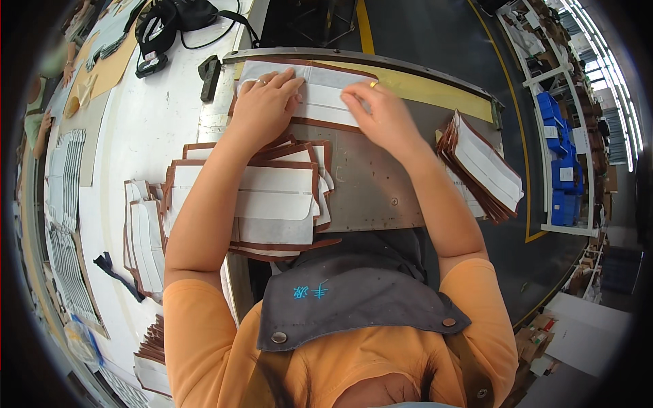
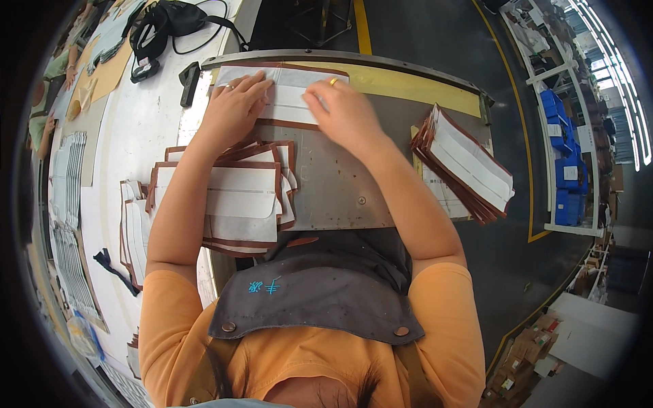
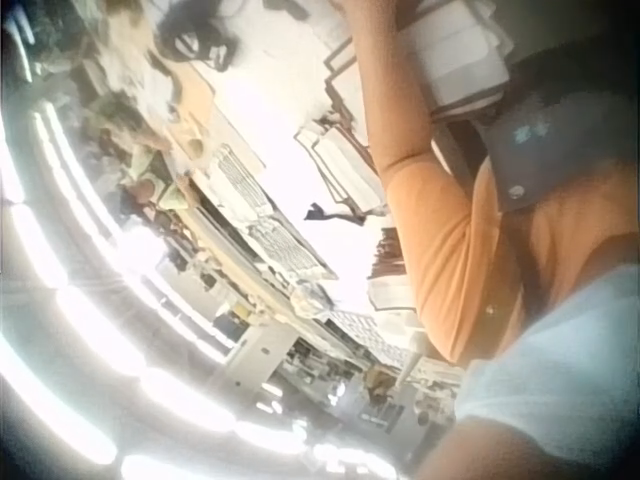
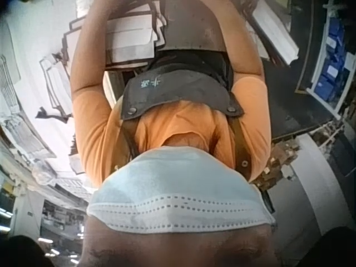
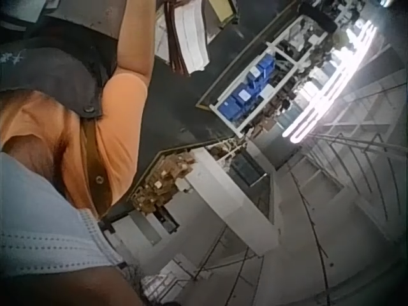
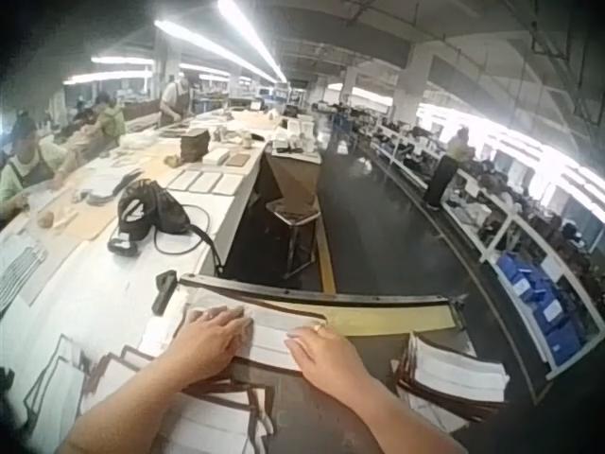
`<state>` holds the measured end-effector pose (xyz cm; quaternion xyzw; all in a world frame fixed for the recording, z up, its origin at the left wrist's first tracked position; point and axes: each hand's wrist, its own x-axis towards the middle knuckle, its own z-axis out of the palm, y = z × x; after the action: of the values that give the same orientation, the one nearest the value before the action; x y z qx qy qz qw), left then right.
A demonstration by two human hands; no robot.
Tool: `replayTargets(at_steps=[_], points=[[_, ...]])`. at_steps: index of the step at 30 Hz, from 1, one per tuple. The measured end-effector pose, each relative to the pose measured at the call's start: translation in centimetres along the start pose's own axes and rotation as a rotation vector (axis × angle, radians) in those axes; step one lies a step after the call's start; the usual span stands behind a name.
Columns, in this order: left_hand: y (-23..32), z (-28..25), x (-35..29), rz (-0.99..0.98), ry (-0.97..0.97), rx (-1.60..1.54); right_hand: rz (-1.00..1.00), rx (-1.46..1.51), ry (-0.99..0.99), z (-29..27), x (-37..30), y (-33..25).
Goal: The recorder is folding and aligning leather strips on a metal guide fixture at a workshop table.
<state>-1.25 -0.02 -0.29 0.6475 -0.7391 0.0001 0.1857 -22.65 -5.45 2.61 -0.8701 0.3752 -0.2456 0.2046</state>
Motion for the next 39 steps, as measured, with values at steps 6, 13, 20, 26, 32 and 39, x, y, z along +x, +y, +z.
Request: replayTargets(at_steps=[6, 13, 20, 26, 32, 39], points=[[-0.6, 0.5, 0.2, 0.001, -0.106, 0.052, -0.113, -0.44, -0.051, 0.7, -0.6, 4.1], [-0.9, 1.3, 0.6, -0.031, -0.124, 0.052, -0.072, -0.454, -0.058, 0.4, -0.2, 5.0], [-0.6, 1.5, 0.5, -0.012, -0.05, 0.085, -0.091, -0.467, -0.051, 0.4, -0.1, 5.0], [-0.1, 1.1, 0.5, 0.035, 0.025, 0.044, -0.135, -0.472, -0.023, 0.1, -0.1, 4.7], [-0.3, 1.0, 0.4, 0.034, 0.032, 0.047, -0.186, -0.467, -0.012, -0.4, 0.4, 4.3], [-0.2, 1.2, 0.4, 0.072, 0.094, 0.062, -0.228, -0.309, 0.009, 1.0, 4.6, 3.6]])
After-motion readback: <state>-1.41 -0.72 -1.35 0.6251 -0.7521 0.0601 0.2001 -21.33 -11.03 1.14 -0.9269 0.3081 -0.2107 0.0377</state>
